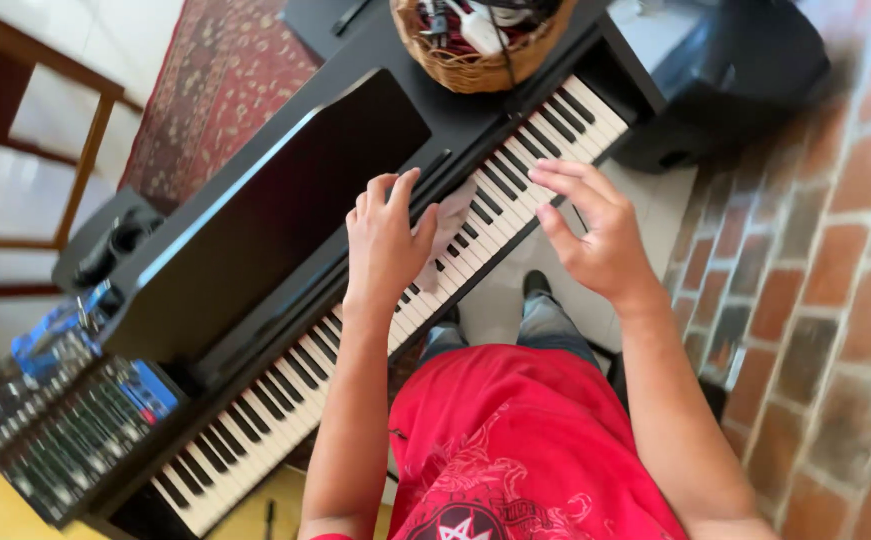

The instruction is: Organizing cables and wiping down audio speakers near a digital piano.

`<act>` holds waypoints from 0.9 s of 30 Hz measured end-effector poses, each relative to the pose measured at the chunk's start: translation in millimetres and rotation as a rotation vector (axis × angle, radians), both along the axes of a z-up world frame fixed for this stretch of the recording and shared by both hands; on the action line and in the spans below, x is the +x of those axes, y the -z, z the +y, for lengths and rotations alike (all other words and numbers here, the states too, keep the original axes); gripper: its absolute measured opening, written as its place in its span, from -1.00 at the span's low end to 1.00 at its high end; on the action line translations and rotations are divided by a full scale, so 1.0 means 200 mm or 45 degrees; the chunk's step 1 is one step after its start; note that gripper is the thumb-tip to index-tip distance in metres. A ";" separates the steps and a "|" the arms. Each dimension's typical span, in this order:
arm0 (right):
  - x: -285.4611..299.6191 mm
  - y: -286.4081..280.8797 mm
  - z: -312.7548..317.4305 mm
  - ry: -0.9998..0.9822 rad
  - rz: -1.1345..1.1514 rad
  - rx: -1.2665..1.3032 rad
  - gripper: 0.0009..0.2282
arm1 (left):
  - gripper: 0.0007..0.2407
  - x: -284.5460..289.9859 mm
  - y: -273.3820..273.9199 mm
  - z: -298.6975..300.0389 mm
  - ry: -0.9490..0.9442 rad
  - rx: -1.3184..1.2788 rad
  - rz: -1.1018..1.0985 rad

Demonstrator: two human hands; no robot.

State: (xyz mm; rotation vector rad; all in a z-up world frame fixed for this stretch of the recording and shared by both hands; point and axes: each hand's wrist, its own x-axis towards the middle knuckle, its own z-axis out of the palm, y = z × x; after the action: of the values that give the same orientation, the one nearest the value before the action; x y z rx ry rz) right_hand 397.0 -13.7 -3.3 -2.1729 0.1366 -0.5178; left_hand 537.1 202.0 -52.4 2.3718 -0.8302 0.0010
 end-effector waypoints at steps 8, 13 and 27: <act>0.18 0.19 -0.39 -0.333 0.164 -0.117 -0.69 | -0.81 -0.13 0.41 -0.11 -0.560 -0.068 0.225; 0.25 0.30 -0.54 -0.463 0.224 -0.077 -0.66 | -0.82 -0.24 0.53 -0.25 -0.812 -0.189 0.257; 0.23 0.47 -0.54 -0.561 0.390 -0.107 -0.64 | -0.64 -0.16 1.29 -0.24 -1.110 0.001 0.587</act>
State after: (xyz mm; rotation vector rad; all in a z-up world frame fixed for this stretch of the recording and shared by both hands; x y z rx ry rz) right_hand 442.6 -122.4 -96.9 -2.2619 -0.1995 0.0613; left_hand 505.3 153.1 -311.0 2.3988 0.4354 -0.1791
